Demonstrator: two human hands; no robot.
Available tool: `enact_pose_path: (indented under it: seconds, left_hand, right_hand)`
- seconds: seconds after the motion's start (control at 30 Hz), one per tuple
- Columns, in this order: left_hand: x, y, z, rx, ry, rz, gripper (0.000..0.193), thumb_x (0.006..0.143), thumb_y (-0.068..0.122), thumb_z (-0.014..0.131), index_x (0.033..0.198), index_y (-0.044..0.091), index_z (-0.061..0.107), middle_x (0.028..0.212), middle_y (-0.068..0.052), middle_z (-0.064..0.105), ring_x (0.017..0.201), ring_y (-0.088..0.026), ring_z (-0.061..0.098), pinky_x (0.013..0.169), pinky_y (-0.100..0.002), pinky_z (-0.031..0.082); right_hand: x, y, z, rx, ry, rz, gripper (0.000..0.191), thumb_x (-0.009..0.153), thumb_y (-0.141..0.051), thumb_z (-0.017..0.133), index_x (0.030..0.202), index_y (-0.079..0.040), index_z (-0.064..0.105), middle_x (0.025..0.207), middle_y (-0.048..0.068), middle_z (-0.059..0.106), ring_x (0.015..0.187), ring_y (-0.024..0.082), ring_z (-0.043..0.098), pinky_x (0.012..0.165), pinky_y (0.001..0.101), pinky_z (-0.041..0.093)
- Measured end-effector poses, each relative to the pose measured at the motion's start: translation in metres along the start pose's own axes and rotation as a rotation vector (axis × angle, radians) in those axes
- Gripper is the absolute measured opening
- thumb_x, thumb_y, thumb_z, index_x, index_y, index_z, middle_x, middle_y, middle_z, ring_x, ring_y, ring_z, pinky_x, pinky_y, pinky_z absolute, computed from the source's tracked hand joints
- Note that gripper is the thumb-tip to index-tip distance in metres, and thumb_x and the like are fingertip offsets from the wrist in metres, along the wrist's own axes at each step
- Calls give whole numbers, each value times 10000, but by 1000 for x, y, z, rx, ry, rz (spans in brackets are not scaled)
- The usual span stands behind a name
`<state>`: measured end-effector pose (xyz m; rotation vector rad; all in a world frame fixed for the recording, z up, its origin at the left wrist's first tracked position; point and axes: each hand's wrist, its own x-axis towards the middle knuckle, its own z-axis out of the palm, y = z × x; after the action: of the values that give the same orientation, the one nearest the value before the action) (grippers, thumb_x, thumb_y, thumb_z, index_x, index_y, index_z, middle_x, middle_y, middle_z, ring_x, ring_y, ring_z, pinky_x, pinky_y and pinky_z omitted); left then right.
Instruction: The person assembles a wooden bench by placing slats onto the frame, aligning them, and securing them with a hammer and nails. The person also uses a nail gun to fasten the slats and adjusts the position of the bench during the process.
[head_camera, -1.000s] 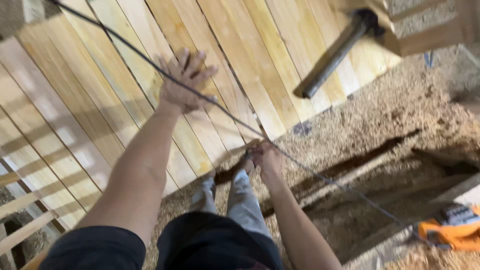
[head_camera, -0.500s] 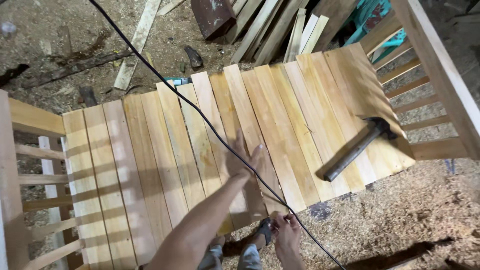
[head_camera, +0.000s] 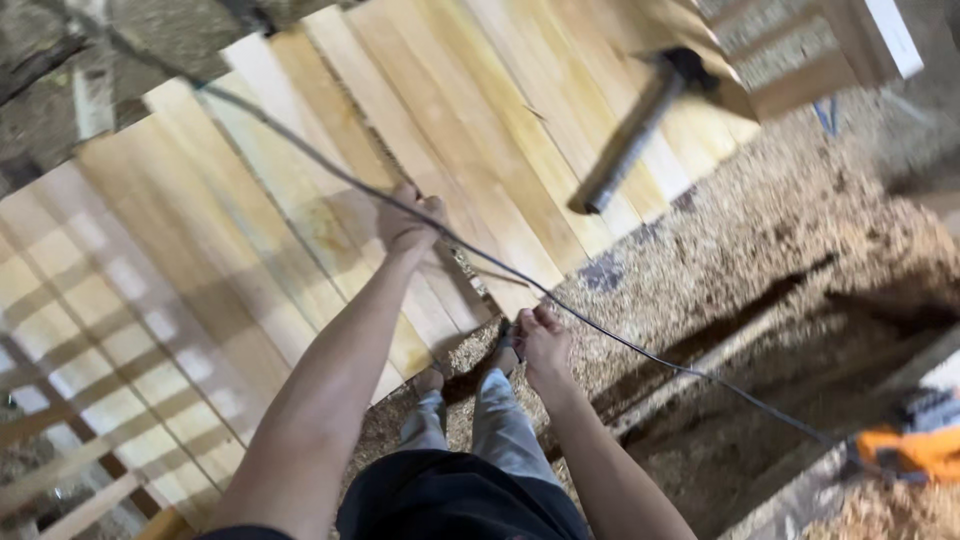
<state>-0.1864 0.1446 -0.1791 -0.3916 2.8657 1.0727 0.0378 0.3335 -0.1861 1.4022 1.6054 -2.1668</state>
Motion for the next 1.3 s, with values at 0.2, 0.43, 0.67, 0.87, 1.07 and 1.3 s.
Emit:
enact_pose_path:
  seconds: [0.2,0.43,0.67,0.87,1.07,1.3]
  left_hand:
    - [-25,15,-33,232,-103,436,734,792,468,761,1455,280,511,1536,-132,468,1439,-380,422,1185,-566,320]
    - [-16,-4,-34,411,-297,740,852,848,633,651,1600,366,351,1722,-107,138,1567,-407,89,1213,-692,-11]
    - [-5,-6,-46,544,-299,651,821,857,675,565,1568,343,323,1701,-63,137,1568,-350,61,1222,-638,39]
    - [-6,8,-69,576,-287,600,762,910,641,499,1590,348,320,1701,-24,171,1566,-330,85,1217,-657,49]
    - [-7,9,-75,551,-318,568,785,896,680,502,1583,360,294,1700,0,135,1556,-325,67,1202,-685,30]
    - [-5,8,-77,574,-316,546,768,891,697,472,1568,408,253,1705,-6,108,1552,-316,27,1182,-704,-28]
  right_hand:
    - [-9,2,-3,-139,29,125,173,1055,-164,542,1060,-55,677,844,49,687,685,140,647,574,302,505]
    - [-2,15,-11,-58,-16,156,198,1040,-171,550,980,-55,699,787,31,697,638,119,626,546,287,477]
    - [36,43,-4,-456,19,-160,184,928,-191,752,966,-11,744,741,66,709,602,118,628,514,277,495]
    - [42,33,-4,-532,-58,-360,192,928,-169,744,926,22,767,739,100,742,655,119,627,579,272,486]
    - [50,26,-3,-574,-61,-207,251,929,-205,707,981,27,788,773,133,794,615,194,740,586,316,580]
    - [51,12,6,-1019,20,-111,334,947,-320,676,1160,-90,790,787,125,842,661,171,791,678,332,606]
